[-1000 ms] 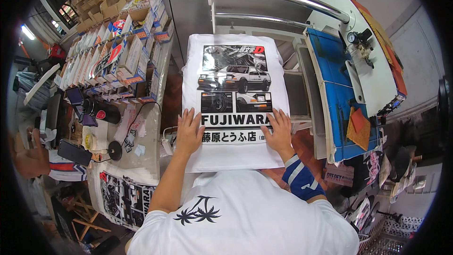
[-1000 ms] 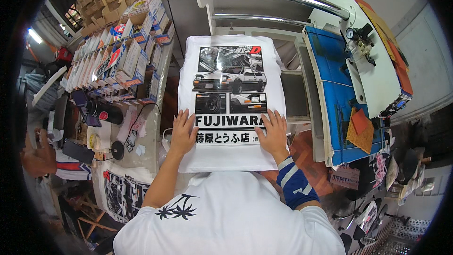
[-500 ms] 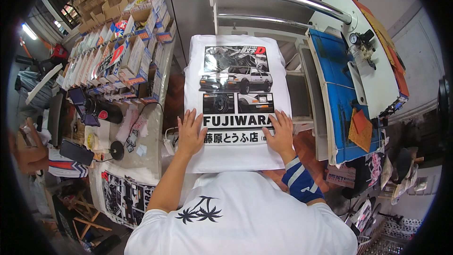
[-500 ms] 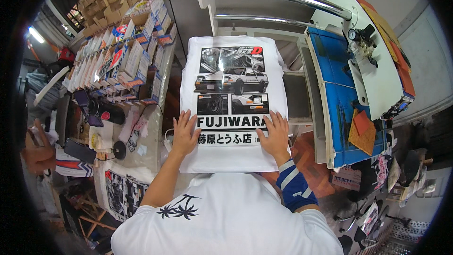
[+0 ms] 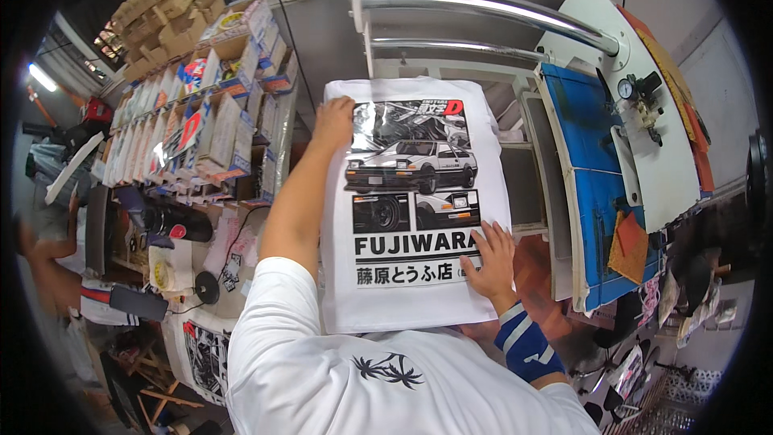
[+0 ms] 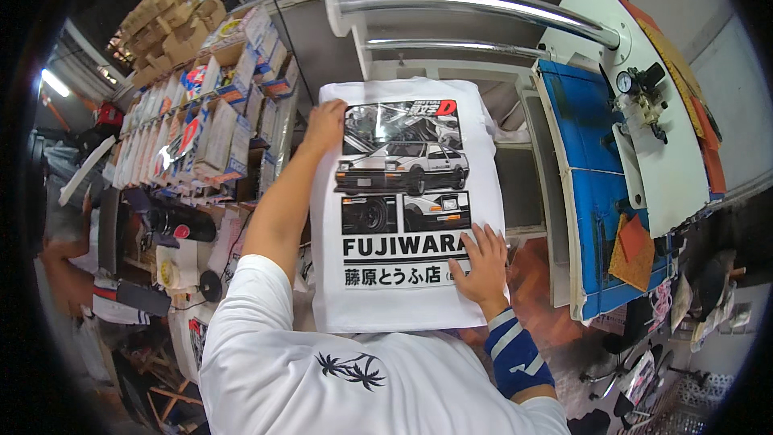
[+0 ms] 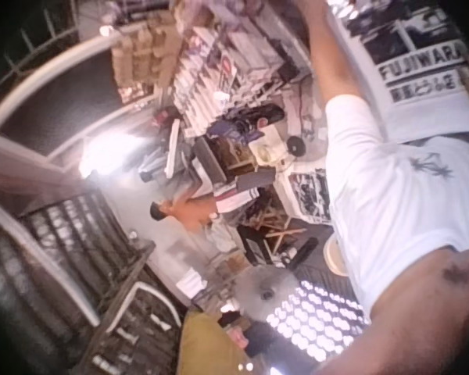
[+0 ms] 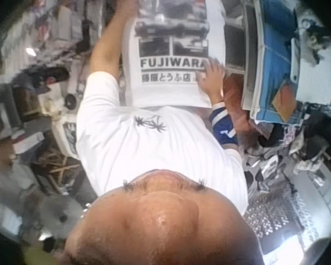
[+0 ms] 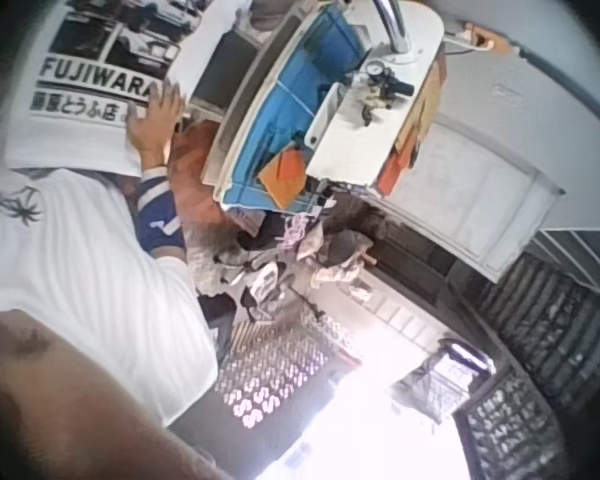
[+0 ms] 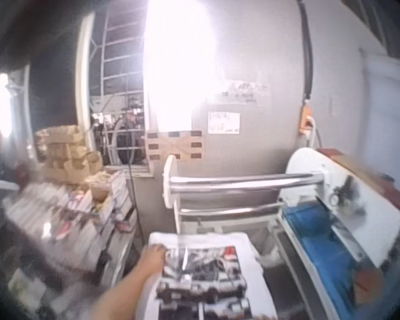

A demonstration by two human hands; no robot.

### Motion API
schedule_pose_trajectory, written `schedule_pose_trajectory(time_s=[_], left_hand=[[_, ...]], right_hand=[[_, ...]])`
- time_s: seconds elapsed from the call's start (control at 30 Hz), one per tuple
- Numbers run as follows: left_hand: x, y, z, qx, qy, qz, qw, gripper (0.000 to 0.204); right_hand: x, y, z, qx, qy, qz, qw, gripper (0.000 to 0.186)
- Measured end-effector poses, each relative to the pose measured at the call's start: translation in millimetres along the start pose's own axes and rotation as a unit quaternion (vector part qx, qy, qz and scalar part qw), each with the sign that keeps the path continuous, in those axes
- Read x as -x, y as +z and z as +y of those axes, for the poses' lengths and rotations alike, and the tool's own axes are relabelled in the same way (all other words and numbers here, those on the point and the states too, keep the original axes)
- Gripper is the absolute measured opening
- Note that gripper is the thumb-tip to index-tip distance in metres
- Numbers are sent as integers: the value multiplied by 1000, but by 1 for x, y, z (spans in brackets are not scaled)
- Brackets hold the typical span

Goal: The person places white t-shirts on a heat press, aligns printed transfer sheets with car and logo graphics, and uses the press to apply the designs. They handle multiple shirts and transfers, smoothing and positioning each before pressing.

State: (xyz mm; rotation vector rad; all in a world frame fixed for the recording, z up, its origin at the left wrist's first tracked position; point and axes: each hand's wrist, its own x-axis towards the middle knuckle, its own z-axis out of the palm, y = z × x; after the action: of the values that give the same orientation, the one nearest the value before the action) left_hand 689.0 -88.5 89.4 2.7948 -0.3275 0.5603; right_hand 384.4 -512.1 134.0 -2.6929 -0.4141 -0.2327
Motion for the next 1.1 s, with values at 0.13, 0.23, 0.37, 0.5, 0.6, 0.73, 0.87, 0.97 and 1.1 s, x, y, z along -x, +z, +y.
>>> schedule_pose_trajectory(time_s=[0.13, 0.23, 0.37, 0.5, 0.6, 0.73, 0.87, 0.97, 1.1], left_hand=[[-31, 1, 8, -4, -86, -112, 990, 39], [-53, -5, 1, -9, -169, -182, 969, 44], [-43, -19, -21, 35, -197, -109, 974, 45], [53, -38, 3, 158, -35, 87, 983, 36], [170, -71, 52, 166, -62, 113, 978, 23], [255, -106, 133, 188, -36, 60, 980, 22], [275, -119, 173, 142, -43, -8, 989, 41], [279, -118, 173, 151, -44, 0, 987, 43], [280, -116, 172, 163, -48, 10, 985, 43]], right_hand=[[3, -3, 1, 8, 18, -2, 1000, 58], [1, -3, 0, 2, 16, -4, 1000, 58], [-3, -4, -2, -17, 5, -1, 1000, 58], [-1, 5, 9, -71, 8, 73, 995, 48], [-12, 6, 10, -83, 3, 116, 990, 43], [-31, 8, 6, -87, -63, 42, 993, 44], [-28, 6, 5, -41, -81, -4, 996, 56], [-28, 4, 7, -37, -86, -11, 996, 55], [-27, 4, 6, -43, -79, -9, 996, 55]])
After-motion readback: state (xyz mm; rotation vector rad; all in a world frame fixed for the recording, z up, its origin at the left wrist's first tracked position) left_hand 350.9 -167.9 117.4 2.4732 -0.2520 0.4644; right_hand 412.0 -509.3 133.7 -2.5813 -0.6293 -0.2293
